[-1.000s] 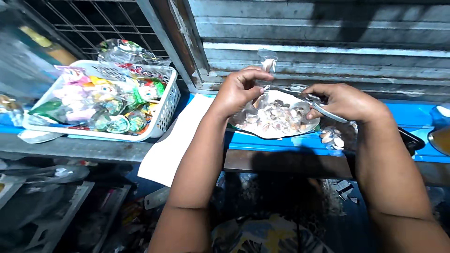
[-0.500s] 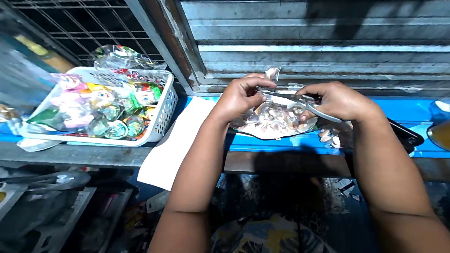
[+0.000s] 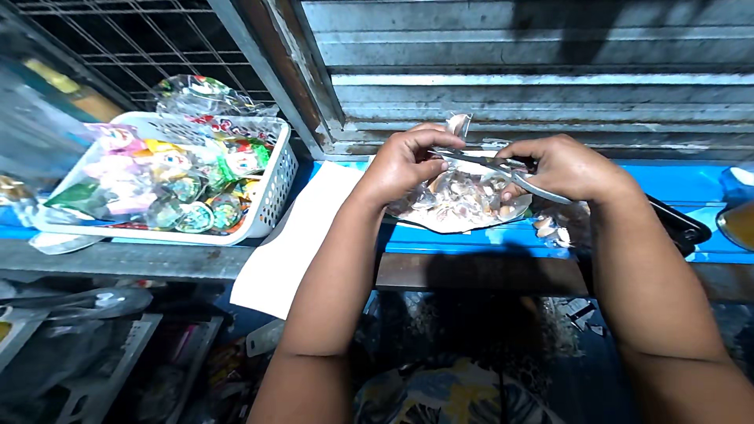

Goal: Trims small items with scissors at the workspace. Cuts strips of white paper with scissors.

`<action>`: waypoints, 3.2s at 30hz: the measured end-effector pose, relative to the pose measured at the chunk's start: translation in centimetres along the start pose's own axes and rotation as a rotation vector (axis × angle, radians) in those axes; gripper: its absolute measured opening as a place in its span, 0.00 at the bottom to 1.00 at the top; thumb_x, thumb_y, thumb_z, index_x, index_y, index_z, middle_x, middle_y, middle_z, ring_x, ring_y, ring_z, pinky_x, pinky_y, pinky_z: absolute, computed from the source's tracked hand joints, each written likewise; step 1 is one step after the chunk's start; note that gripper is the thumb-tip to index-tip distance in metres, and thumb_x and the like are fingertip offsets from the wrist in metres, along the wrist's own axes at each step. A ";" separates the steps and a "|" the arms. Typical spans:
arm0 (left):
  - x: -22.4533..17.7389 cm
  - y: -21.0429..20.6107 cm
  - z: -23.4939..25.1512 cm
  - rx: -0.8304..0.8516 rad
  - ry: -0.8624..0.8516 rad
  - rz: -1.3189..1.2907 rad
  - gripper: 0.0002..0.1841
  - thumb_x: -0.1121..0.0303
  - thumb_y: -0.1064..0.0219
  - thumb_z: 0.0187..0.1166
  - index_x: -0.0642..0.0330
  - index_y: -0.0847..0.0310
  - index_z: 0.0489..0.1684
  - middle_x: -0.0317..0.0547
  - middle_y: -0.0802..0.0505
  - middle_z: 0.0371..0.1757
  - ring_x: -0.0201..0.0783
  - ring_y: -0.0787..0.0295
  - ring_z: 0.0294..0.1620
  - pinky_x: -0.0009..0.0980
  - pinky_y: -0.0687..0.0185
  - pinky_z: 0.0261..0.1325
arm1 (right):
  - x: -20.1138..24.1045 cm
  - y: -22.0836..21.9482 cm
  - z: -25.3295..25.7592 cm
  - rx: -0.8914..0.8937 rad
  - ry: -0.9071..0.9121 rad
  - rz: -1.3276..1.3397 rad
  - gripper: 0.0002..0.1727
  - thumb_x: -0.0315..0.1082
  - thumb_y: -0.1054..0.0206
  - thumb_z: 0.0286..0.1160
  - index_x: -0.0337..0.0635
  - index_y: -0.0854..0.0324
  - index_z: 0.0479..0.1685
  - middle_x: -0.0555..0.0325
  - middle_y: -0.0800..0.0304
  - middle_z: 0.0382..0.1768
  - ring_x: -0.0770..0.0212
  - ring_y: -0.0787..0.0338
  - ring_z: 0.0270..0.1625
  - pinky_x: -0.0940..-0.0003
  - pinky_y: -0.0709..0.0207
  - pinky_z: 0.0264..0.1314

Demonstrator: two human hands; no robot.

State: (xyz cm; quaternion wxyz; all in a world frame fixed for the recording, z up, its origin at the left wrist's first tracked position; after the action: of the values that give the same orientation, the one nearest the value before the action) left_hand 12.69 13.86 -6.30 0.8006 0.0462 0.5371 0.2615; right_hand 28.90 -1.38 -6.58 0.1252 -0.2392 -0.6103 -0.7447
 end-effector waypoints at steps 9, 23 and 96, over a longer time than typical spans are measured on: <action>0.1 0.1 0.0 -0.004 0.003 0.001 0.16 0.85 0.33 0.71 0.66 0.13 0.57 0.44 0.13 0.63 0.22 0.14 0.45 0.18 0.15 0.48 | -0.1 0.1 0.0 0.004 0.007 -0.001 0.28 0.53 0.14 0.55 0.50 0.09 0.55 0.60 0.07 0.37 0.65 0.12 0.38 0.54 0.19 0.45; 0.1 -0.2 0.0 0.052 0.029 0.041 0.17 0.85 0.32 0.71 0.65 0.12 0.58 0.43 0.13 0.63 0.20 0.16 0.44 0.16 0.18 0.47 | 0.0 0.4 -0.4 0.037 0.025 -0.024 0.22 0.50 0.14 0.53 0.51 0.07 0.47 0.64 0.11 0.28 0.68 0.16 0.30 0.56 0.23 0.37; -0.5 1.7 0.0 -0.305 -0.056 -0.125 0.24 0.82 0.36 0.78 0.73 0.26 0.75 0.49 0.12 0.68 0.29 0.13 0.62 0.27 0.17 0.66 | -1.1 1.5 -0.7 -0.034 -0.012 0.253 0.35 0.45 0.18 0.53 0.46 0.21 0.66 0.66 0.09 0.44 0.74 0.12 0.41 0.73 0.17 0.46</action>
State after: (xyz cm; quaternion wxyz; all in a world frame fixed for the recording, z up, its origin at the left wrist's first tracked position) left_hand 11.91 15.11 -5.32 0.8277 -0.1018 0.4705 0.2883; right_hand 30.46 -2.53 -5.97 0.2104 -0.3207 -0.5632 -0.7320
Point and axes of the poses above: each hand's wrist, its own z-axis towards the middle knuckle, its own y-axis out of the back of the hand, x = y × z, the point moved 6 cm from there along z, towards the middle knuckle
